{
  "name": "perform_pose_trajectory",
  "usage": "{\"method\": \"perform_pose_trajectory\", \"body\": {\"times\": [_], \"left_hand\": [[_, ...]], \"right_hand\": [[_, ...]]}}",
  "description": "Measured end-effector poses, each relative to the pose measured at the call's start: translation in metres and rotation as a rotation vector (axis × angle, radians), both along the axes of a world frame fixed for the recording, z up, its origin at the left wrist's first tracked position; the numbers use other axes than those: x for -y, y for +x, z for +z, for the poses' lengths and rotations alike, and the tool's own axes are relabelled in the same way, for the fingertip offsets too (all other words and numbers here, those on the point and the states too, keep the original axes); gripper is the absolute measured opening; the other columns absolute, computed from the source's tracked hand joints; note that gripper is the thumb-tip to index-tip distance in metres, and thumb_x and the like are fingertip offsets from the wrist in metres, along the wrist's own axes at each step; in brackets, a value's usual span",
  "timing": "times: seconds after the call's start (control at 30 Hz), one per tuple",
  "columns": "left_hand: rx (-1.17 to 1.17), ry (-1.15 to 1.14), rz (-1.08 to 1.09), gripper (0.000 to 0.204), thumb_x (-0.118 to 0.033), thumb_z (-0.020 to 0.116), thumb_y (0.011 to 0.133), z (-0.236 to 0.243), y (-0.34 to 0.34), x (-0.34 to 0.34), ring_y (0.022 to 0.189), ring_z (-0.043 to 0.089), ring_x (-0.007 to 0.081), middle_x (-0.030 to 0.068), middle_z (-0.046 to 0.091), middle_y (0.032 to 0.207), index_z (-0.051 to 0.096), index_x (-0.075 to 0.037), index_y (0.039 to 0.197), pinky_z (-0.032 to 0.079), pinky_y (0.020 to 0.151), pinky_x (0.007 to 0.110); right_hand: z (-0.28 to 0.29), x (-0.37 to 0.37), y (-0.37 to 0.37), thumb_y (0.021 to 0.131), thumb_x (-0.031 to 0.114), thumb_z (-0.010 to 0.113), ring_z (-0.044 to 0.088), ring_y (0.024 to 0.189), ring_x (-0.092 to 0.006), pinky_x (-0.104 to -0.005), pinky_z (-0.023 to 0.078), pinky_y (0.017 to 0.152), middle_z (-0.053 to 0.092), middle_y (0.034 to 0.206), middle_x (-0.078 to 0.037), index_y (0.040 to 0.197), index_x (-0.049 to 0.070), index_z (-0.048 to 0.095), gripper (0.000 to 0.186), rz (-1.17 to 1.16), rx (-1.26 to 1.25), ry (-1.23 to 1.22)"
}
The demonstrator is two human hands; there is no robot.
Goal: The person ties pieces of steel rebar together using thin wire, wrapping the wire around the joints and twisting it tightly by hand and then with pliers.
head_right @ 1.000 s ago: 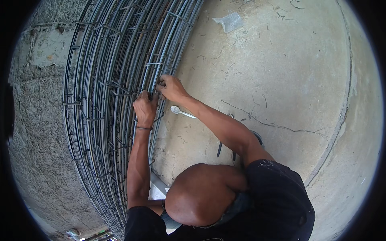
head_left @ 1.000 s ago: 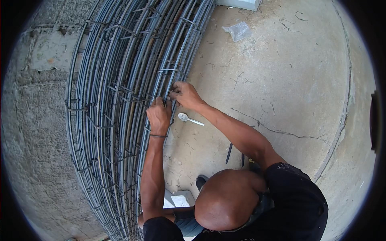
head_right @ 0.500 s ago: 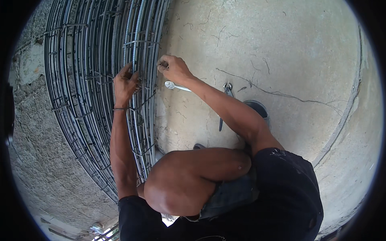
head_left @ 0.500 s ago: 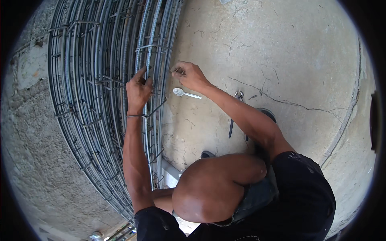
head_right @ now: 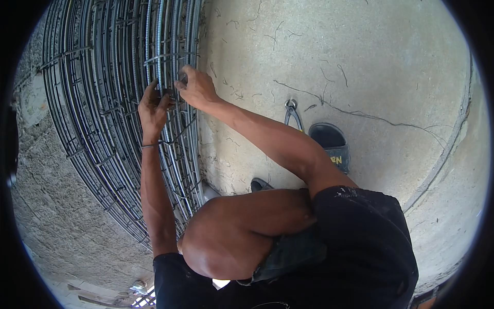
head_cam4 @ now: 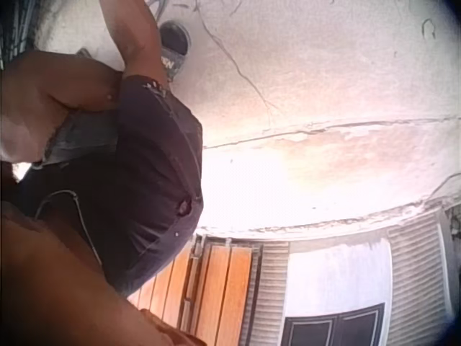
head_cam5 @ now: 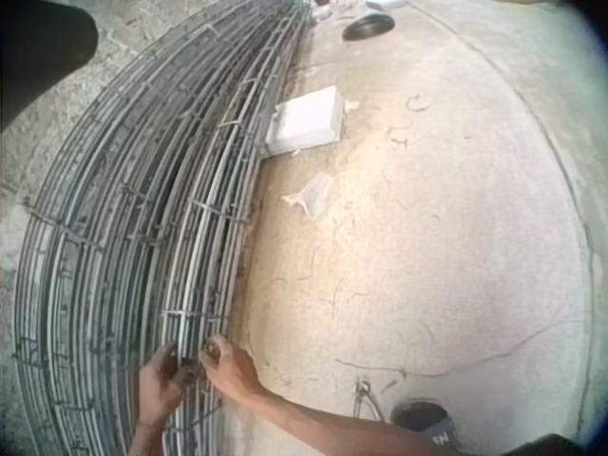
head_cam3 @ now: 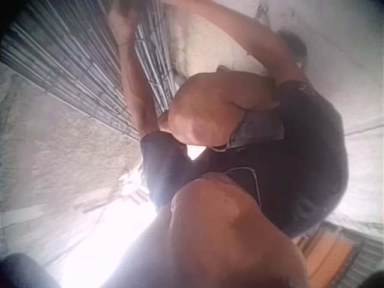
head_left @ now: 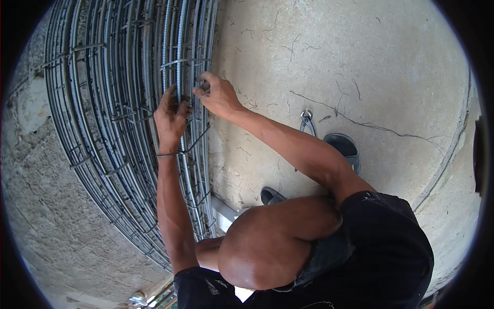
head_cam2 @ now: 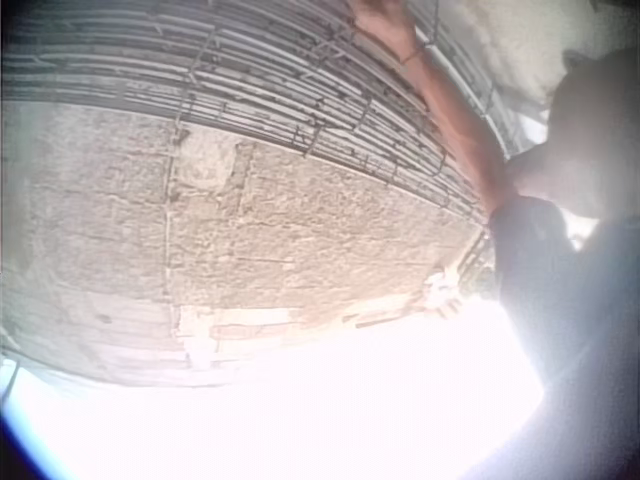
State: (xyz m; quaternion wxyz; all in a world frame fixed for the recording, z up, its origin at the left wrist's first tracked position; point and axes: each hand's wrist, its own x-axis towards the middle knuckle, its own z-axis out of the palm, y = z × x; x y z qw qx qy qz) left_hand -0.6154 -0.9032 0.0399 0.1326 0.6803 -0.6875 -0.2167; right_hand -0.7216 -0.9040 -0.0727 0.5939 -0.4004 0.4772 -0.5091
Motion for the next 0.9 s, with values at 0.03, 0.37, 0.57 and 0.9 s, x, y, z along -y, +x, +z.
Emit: {"method": "perform_pose_trajectory", "body": {"times": [0.03,0.37,0.57,0.9], "left_hand": [[-0.088,0.0,0.063,0.043,0.002,0.059,0.084,-0.003,-0.001,-0.003,0.069,0.064,0.0141,0.0128,0.066,0.087,0.049,0.003,0.126,0.052,0.056,0.026],[-0.617,-0.214,0.478,0.035,0.007,0.064,0.081,-0.013,-0.008,-0.024,0.075,0.067,0.0207,0.0163,0.067,0.095,0.055,0.006,0.114,0.058,0.065,0.028],[-0.631,-0.385,0.311,0.033,-0.001,0.063,0.085,-0.021,-0.017,-0.044,0.075,0.067,0.0192,0.0177,0.068,0.092,0.054,0.007,0.115,0.056,0.066,0.028],[-0.49,-0.204,0.458,0.023,-0.013,0.069,0.085,-0.017,-0.011,-0.029,0.062,0.062,0.012,0.009,0.064,0.07,0.066,0.008,0.093,0.049,0.055,0.024]], "right_hand": [[0.0,-0.002,-0.004,0.085,0.023,0.066,0.064,0.068,-0.0213,-0.035,0.05,0.064,0.066,0.082,-0.014,0.101,-0.002,0.059,0.031,-0.029,-0.04,-0.014],[-0.006,-0.011,-0.038,0.083,0.016,0.063,0.065,0.073,-0.0223,-0.0338,0.051,0.068,0.068,0.085,-0.013,0.094,0.002,0.065,0.017,0.038,0.267,0.192],[-0.007,-0.018,-0.033,0.083,0.014,0.062,0.065,0.073,-0.0222,-0.0329,0.051,0.069,0.068,0.086,-0.013,0.095,0.001,0.064,0.017,0.097,0.193,0.19],[-0.023,-0.02,-0.017,0.088,0.015,0.06,0.059,0.06,-0.0126,-0.0293,0.048,0.057,0.063,0.074,-0.008,0.098,-0.001,0.062,0.019,0.069,0.086,0.069]]}}
